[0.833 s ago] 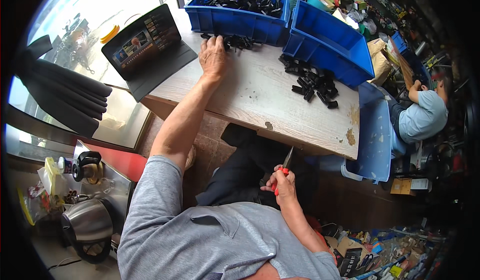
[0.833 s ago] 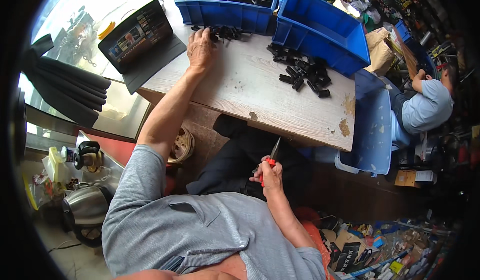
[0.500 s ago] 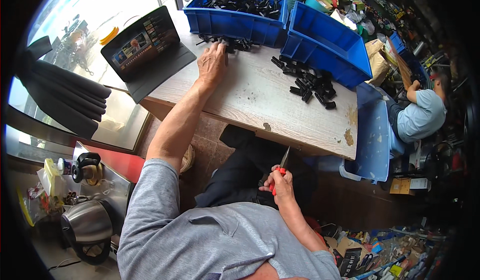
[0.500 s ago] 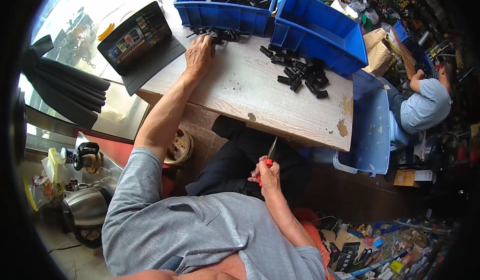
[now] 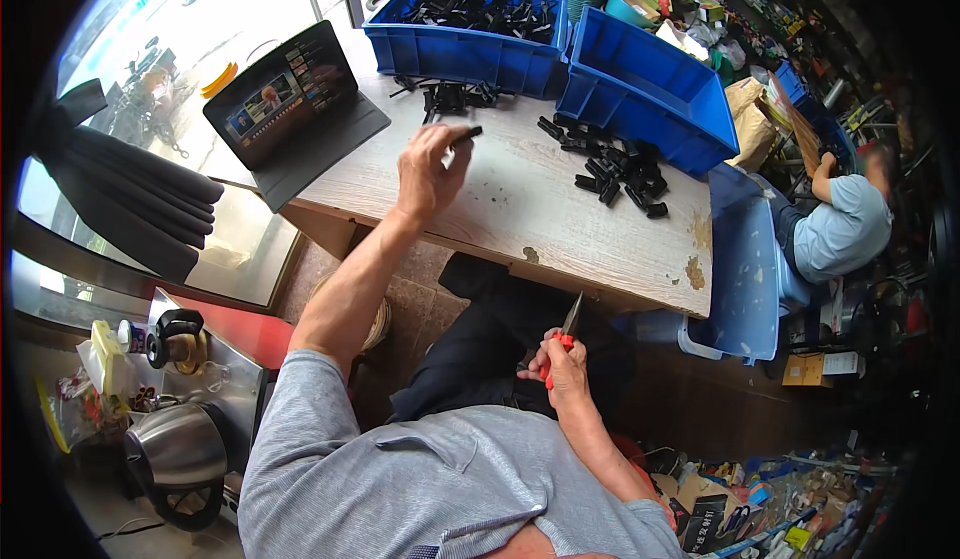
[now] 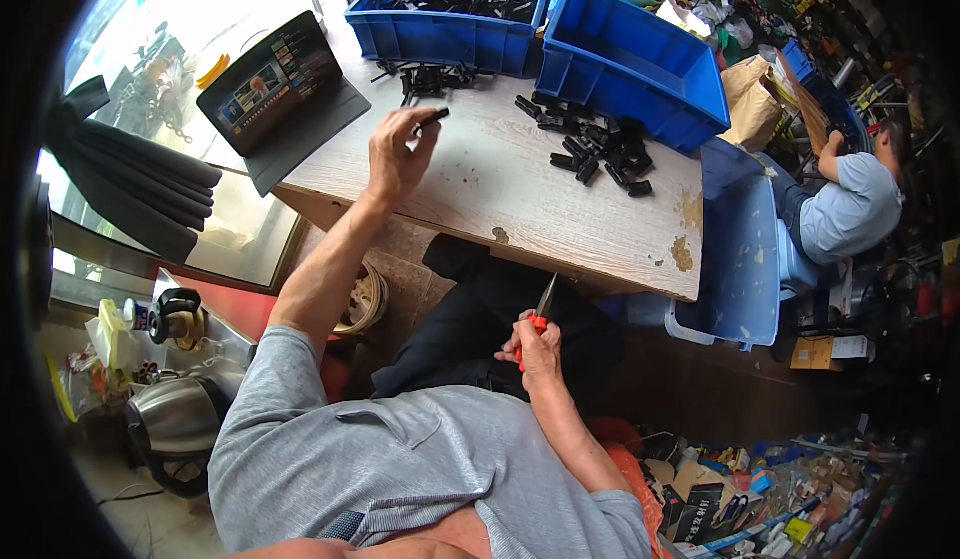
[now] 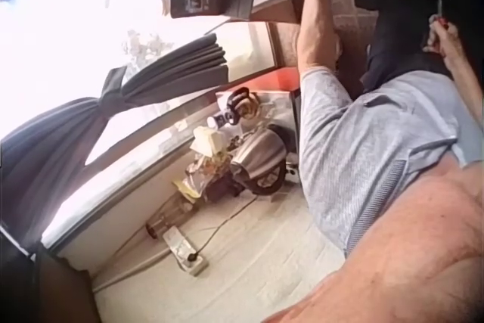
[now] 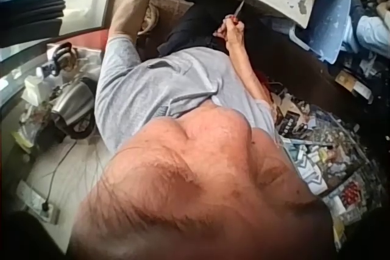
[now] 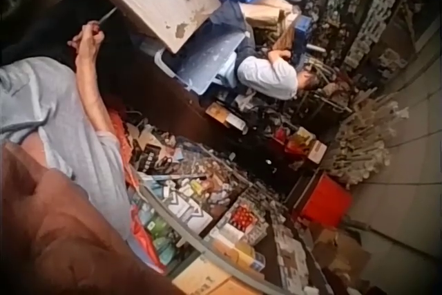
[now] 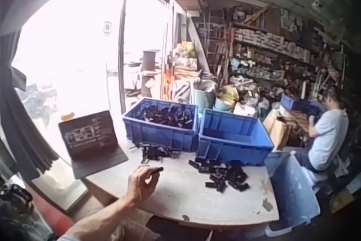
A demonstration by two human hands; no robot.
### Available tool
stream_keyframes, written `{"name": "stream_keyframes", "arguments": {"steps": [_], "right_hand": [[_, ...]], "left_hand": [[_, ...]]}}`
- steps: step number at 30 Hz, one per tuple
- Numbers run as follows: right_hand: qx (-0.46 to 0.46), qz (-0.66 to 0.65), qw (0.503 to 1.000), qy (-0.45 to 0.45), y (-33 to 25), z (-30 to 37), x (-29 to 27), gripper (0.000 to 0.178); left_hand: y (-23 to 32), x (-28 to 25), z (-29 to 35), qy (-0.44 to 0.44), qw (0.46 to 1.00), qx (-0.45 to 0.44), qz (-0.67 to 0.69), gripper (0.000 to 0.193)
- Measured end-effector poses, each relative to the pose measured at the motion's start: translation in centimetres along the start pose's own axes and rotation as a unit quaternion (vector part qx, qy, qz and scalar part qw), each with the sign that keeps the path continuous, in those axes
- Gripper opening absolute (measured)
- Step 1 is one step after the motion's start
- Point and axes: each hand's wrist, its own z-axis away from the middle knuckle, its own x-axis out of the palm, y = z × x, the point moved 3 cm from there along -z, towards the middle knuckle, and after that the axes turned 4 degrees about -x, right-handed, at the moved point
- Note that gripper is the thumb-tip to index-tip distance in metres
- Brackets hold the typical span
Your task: Assembling or trimming small plastic components using nippers at a workbench.
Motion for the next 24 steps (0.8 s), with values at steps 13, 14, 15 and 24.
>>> {"name": "stream_keyframes", "arguments": {"steps": [13,14,15,24], "right_hand": [[-0.086,-0.095,0.991,-0.041,-3.1,-0.6,1.5,0.02],[-0.086,-0.065,0.993,-0.037,-2.8,-0.6,1.2,0.022],[-0.078,-0.054,0.995,-0.038,-2.4,-0.4,1.2,0.023],[-0.051,-0.027,0.998,-0.038,-0.6,-1.0,0.7,0.027]], "left_hand": [[10.8,3.0,18.6,-0.335,0.67,-0.46,0.476,0.03],[11.2,2.8,18.7,-0.324,0.667,-0.466,0.483,0.032],[11.3,2.9,19.0,-0.33,0.656,-0.477,0.483,0.036],[12.6,2.1,21.3,-0.239,0.696,-0.522,0.43,0.041]]}}
